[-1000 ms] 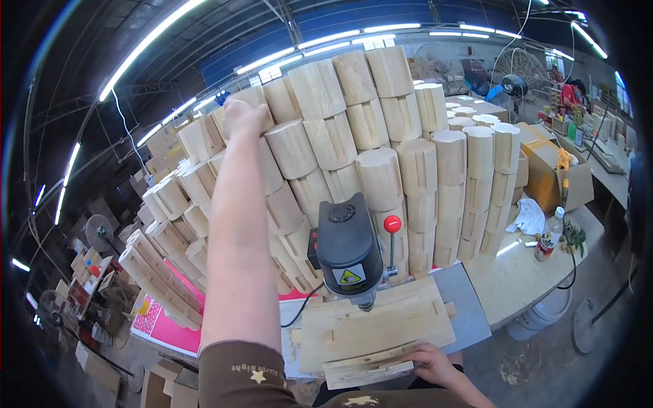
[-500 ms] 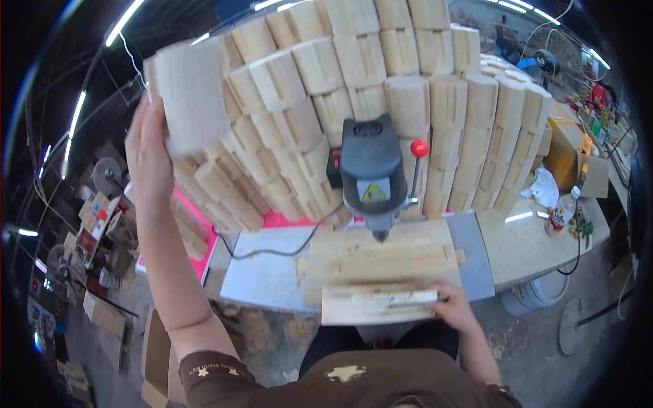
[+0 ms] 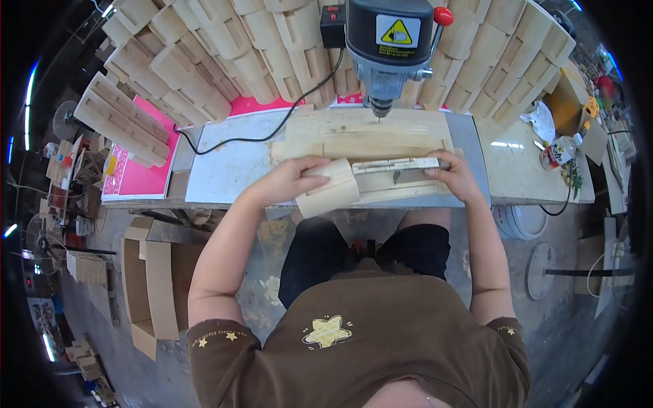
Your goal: Drilling holes into cylindrical wooden pieces using a drill press.
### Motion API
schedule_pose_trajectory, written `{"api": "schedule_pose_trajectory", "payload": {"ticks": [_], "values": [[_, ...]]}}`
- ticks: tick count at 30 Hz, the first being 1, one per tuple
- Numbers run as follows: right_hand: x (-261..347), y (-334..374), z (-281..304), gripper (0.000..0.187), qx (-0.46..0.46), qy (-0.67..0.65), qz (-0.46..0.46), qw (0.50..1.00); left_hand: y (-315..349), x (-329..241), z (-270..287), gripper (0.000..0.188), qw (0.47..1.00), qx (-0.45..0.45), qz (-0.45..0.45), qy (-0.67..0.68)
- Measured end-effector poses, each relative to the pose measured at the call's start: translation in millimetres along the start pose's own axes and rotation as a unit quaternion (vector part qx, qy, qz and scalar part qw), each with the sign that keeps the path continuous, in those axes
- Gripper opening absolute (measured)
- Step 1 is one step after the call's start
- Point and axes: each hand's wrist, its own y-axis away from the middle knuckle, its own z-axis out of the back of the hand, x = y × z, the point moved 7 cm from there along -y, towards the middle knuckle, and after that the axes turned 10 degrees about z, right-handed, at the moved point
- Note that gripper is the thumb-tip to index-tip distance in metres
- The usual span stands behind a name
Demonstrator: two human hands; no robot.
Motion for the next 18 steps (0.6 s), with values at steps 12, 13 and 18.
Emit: {"api": "schedule_pose_trajectory", "payload": {"ticks": [12, 13, 18], "values": [[6.8, -14.2, -6.0, 0.025, 0.060, 0.020, 0.023, 0.998, -38.9, -6.8, -10.7, 0.040, 0.996, 0.045, 0.001, 0.078], [5.9, -14.3, -6.0, 0.025, 0.057, 0.023, 0.022, 0.998, -45.2, -8.8, -16.4, 0.040, 0.994, 0.010, -0.011, 0.110], [1.0, -12.9, -14.1, 0.030, 0.047, 0.045, 0.058, 0.996, -39.3, 2.6, -24.3, 0.040, 0.851, -0.455, -0.107, 0.239]]}}
